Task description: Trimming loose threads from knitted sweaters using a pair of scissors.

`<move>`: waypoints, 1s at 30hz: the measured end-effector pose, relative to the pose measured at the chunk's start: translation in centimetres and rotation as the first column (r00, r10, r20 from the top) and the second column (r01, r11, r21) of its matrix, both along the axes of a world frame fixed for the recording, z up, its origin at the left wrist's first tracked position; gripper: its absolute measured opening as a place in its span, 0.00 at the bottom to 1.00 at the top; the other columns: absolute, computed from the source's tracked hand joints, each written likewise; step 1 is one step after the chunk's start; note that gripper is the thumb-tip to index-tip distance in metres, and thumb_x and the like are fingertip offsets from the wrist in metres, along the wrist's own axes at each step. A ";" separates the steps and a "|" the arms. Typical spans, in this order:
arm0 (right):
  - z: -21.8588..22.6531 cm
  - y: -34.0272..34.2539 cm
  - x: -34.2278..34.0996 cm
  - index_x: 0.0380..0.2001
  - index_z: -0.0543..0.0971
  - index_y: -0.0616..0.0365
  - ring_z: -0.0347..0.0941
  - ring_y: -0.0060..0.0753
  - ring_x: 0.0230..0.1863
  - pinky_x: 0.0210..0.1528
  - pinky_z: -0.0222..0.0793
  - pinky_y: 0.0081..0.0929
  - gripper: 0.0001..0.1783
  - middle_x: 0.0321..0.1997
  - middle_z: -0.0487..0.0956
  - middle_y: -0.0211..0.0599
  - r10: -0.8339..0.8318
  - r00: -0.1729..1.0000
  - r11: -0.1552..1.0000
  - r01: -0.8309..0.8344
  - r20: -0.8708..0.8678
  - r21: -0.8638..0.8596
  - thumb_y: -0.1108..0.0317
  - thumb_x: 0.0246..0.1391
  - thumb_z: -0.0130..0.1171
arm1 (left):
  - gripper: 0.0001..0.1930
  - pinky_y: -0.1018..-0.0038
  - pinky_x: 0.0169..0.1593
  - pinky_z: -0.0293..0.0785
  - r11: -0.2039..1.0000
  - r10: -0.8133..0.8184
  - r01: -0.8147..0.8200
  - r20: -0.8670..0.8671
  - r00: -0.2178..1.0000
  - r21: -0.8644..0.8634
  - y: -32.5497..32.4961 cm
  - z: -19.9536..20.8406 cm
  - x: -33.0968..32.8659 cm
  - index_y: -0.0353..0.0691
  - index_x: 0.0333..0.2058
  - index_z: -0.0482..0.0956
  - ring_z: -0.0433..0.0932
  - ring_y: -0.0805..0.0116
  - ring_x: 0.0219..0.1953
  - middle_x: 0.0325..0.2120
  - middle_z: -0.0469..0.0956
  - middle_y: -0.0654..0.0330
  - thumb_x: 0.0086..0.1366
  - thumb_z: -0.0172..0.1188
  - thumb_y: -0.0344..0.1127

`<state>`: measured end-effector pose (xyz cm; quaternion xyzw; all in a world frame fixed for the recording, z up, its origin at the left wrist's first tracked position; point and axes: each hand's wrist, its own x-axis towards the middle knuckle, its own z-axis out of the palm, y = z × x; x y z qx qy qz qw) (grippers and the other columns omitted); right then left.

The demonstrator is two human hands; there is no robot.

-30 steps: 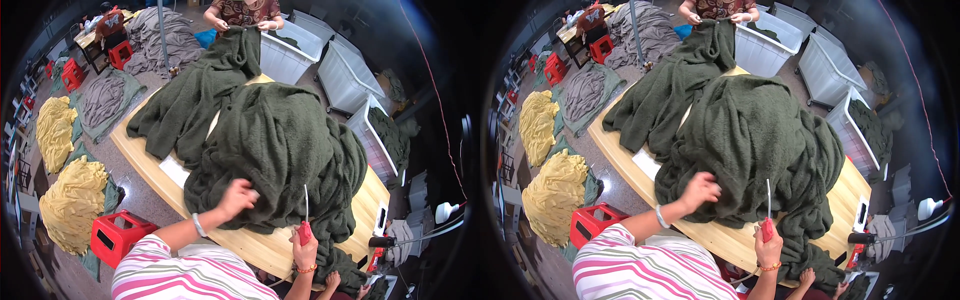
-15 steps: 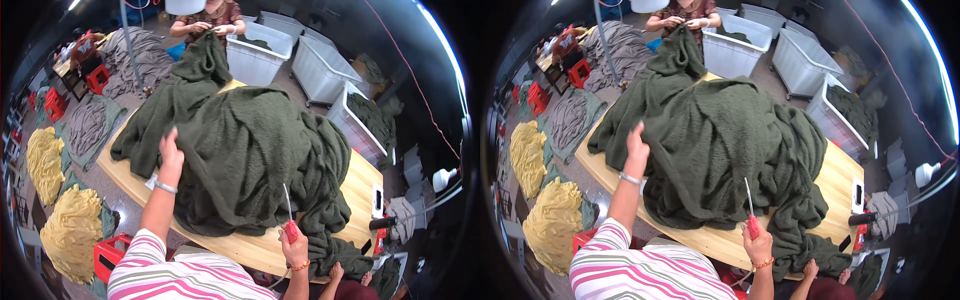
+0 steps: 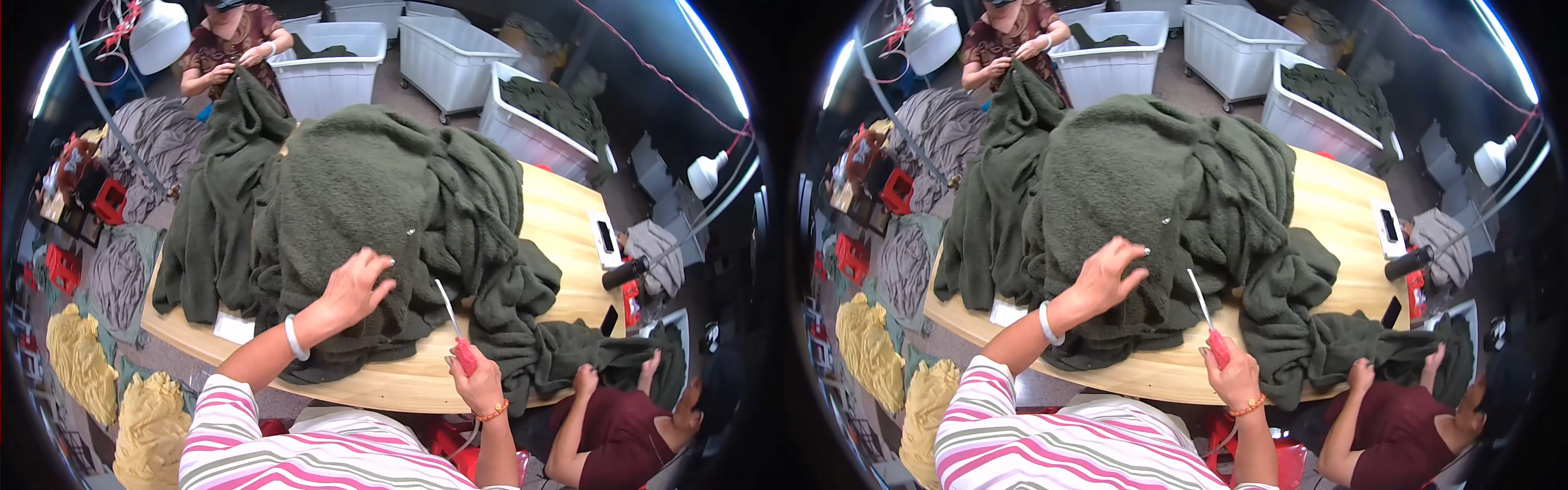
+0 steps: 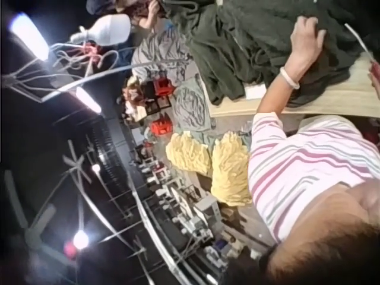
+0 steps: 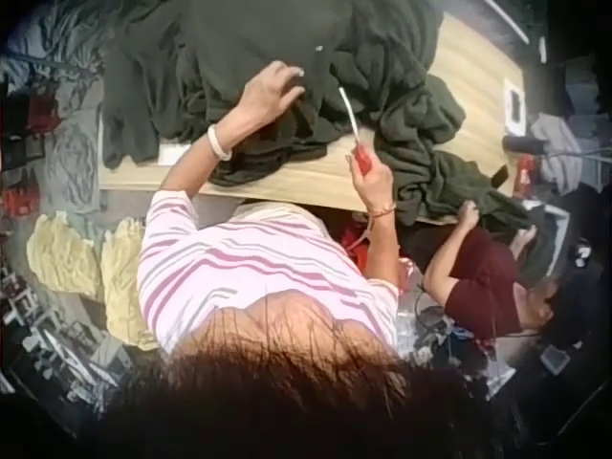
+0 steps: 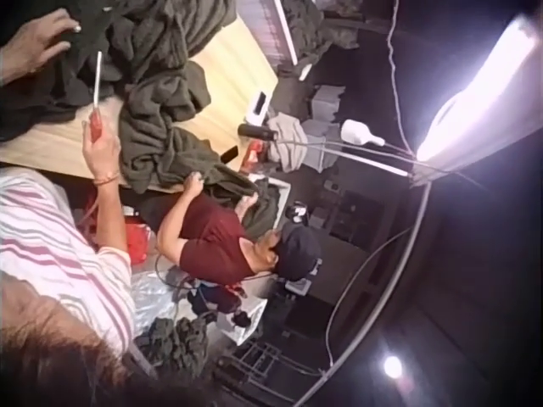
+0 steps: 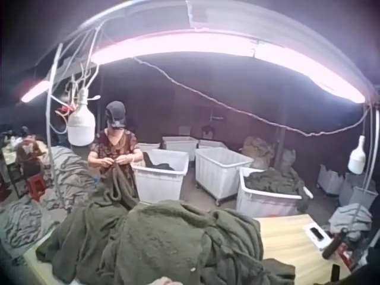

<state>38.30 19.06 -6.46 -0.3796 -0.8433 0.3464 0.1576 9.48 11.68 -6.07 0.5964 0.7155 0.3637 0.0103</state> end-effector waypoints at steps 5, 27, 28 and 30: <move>0.0 0.0 -1.1 0.43 0.78 0.52 0.77 0.55 0.31 0.33 0.71 0.44 0.15 0.27 0.80 0.47 0.019 0.999 1.000 -0.019 -0.028 -0.011 0.59 0.54 0.62 | 0.32 0.60 0.39 0.77 0.991 0.116 -0.102 -0.181 0.977 0.087 7.6 -0.8 -2.0 0.47 0.58 0.67 0.74 0.50 0.43 0.47 0.66 0.51 0.53 0.68 0.34; 0.3 1.9 -3.3 0.40 0.77 0.52 0.77 0.56 0.28 0.32 0.71 0.49 0.15 0.22 0.78 0.47 0.098 0.992 0.994 -0.101 0.078 0.040 0.53 0.56 0.59 | 0.26 0.65 0.36 0.76 1.000 0.030 -0.028 -0.128 0.991 0.013 3.0 -4.1 -1.1 0.40 0.49 0.72 0.77 0.55 0.34 0.37 0.72 0.54 0.50 0.70 0.30; 0.3 1.9 -3.3 0.40 0.77 0.51 0.77 0.55 0.28 0.32 0.71 0.48 0.15 0.21 0.78 0.47 0.101 0.991 0.993 -0.106 0.092 0.043 0.53 0.56 0.59 | 0.26 0.65 0.36 0.76 0.999 0.039 -0.038 -0.128 0.991 0.012 2.8 -4.5 -1.4 0.40 0.49 0.72 0.77 0.55 0.34 0.37 0.72 0.54 0.50 0.70 0.30; 0.9 1.4 -3.5 0.41 0.78 0.50 0.77 0.57 0.31 0.36 0.72 0.49 0.15 0.26 0.79 0.49 0.106 0.980 0.994 -0.107 0.167 -0.003 0.56 0.54 0.60 | 0.21 0.63 0.36 0.76 1.000 0.005 -0.006 -0.156 0.988 -0.004 2.8 -5.9 -2.0 0.39 0.44 0.76 0.77 0.52 0.34 0.35 0.72 0.54 0.51 0.69 0.29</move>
